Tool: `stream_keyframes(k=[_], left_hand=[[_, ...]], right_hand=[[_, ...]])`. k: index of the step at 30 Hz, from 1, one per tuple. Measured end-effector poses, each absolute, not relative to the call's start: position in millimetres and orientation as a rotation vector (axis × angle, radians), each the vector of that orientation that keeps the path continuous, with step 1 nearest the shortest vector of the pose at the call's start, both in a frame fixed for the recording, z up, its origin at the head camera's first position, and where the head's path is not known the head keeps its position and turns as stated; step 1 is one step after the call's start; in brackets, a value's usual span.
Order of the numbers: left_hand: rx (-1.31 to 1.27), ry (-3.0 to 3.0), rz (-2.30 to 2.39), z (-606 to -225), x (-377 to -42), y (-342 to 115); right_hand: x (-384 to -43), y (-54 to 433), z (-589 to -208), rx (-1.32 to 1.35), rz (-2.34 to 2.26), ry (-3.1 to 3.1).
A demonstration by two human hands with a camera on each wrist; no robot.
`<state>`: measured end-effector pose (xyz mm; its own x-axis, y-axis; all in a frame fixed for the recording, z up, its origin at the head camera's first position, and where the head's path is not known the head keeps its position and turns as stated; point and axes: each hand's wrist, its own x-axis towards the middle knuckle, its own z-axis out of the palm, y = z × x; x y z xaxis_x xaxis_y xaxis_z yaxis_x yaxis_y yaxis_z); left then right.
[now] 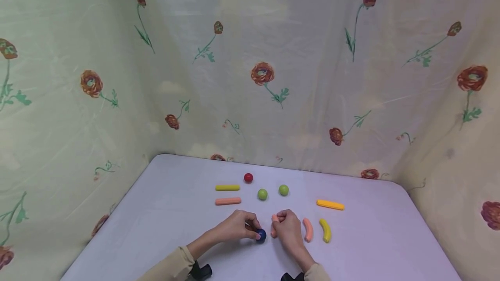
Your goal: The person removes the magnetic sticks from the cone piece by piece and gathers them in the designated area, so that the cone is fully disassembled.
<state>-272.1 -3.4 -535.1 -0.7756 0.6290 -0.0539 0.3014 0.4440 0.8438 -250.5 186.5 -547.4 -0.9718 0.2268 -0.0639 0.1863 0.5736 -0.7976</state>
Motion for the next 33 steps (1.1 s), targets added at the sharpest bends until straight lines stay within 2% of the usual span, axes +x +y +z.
stream_keyframes(k=[11,21,26,33], left_hand=[[0.767,2.334,1.270,-534,-273,0],[0.775,2.366,1.254,-532,-276,-3],[0.707,2.518,1.209,-527,-295,-8],[0.521,2.721,1.215,-518,-341,-3]], right_hand=[[-244,217,-542,-0.435,1.391,-2.749],[-244,221,-543,-0.415,1.403,-2.741],[-242,220,-544,-0.388,1.409,-2.725],[-245,217,-546,-0.441,1.404,-2.744]])
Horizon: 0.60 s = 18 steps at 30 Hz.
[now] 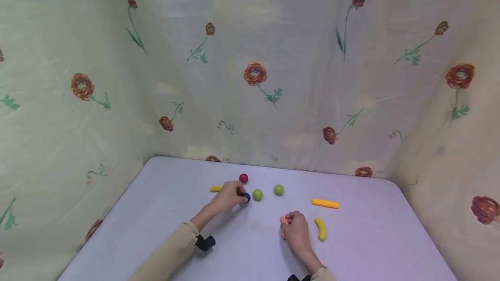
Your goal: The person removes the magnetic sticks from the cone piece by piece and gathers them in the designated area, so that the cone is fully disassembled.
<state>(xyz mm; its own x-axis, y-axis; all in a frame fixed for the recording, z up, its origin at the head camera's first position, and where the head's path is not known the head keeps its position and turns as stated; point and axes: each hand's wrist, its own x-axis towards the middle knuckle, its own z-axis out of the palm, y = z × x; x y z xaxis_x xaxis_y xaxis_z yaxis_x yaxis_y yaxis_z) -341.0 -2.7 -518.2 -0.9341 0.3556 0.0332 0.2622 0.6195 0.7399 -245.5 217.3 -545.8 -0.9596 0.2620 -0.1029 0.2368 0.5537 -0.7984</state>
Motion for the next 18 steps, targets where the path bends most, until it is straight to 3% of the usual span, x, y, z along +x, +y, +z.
stream_keyframes(k=[7,18], left_hand=[[0.438,2.758,1.333,-523,-374,2],[0.418,2.767,1.468,-532,-373,1]], right_hand=[[-250,214,-548,-0.397,1.376,-2.745],[-243,217,-544,-0.385,1.376,-2.739]])
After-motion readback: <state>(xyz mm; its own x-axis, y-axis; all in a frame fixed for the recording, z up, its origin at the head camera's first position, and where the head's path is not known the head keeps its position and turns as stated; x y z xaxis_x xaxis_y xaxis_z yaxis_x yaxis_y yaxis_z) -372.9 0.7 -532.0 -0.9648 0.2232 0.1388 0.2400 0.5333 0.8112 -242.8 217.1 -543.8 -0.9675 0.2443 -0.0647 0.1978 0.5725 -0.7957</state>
